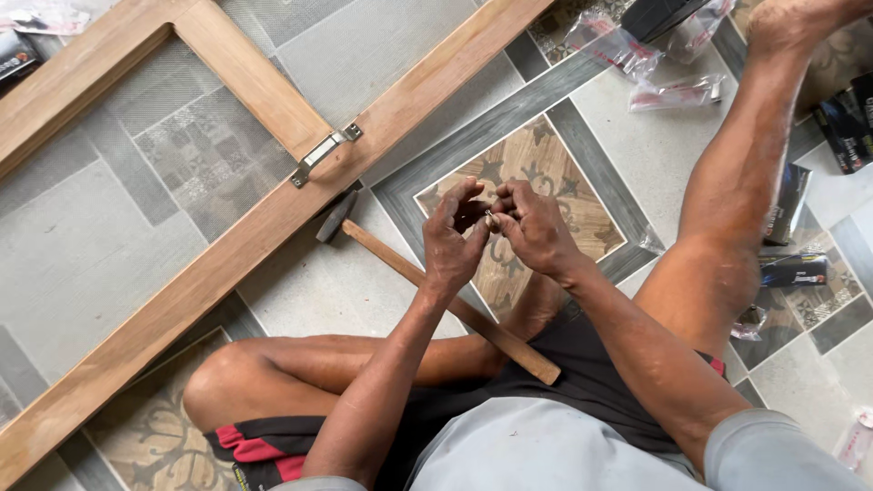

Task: The person assembles components of a wooden frame by positioning metal hinges and brackets against the wood and securing them using a hammer.

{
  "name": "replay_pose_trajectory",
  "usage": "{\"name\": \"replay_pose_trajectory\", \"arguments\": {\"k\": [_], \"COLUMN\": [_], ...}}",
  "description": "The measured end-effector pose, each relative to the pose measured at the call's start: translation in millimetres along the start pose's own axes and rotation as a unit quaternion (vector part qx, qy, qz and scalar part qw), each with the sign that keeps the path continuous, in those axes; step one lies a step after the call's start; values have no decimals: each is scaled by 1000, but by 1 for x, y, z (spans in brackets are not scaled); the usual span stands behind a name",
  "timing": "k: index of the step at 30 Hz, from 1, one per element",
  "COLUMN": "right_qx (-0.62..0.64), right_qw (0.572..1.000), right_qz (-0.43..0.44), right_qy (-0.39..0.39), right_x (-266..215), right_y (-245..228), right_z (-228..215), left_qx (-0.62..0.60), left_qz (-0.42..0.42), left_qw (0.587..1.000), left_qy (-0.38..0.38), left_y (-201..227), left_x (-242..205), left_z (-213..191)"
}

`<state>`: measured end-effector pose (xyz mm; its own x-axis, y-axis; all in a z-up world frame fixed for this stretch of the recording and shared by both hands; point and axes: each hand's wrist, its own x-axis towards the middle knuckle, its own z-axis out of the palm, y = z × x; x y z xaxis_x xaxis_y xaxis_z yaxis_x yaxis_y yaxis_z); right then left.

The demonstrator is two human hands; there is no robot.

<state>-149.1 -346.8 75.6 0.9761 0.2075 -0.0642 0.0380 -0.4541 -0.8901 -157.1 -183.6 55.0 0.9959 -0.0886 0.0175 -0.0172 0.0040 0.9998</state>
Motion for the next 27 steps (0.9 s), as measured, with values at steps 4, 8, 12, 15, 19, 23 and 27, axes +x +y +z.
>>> {"name": "replay_pose_trajectory", "arguments": {"k": [4, 8, 12, 15, 19, 23, 27], "right_qx": [45, 218, 199, 204, 220, 356, 381], "right_qw": [992, 954, 954, 960, 950, 911, 905], "right_qz": [94, 158, 177, 119, 158, 133, 122], "right_qy": [-75, -130, -135, -150, -158, -158, -144], "right_x": [-4, -9, -11, -15, -15, -19, -17], "right_y": [13, 20, 13, 21, 30, 34, 32], "right_z": [-6, -8, -8, -3, 10, 30, 38], "left_qx": [-18, -30, -48, -70, -29, -48, -42], "left_qz": [17, -24, -41, -77, -65, -51, -62], "left_qw": [1000, 998, 995, 993, 995, 995, 995], "left_qy": [-10, -43, -73, -61, -70, -73, -69], "left_y": [-1, -4, -7, -13, 1, 15, 18], "left_x": [-13, -19, -24, -25, -33, -40, -43], "left_z": [-2, -6, -11, -13, -30, -35, -42]}}
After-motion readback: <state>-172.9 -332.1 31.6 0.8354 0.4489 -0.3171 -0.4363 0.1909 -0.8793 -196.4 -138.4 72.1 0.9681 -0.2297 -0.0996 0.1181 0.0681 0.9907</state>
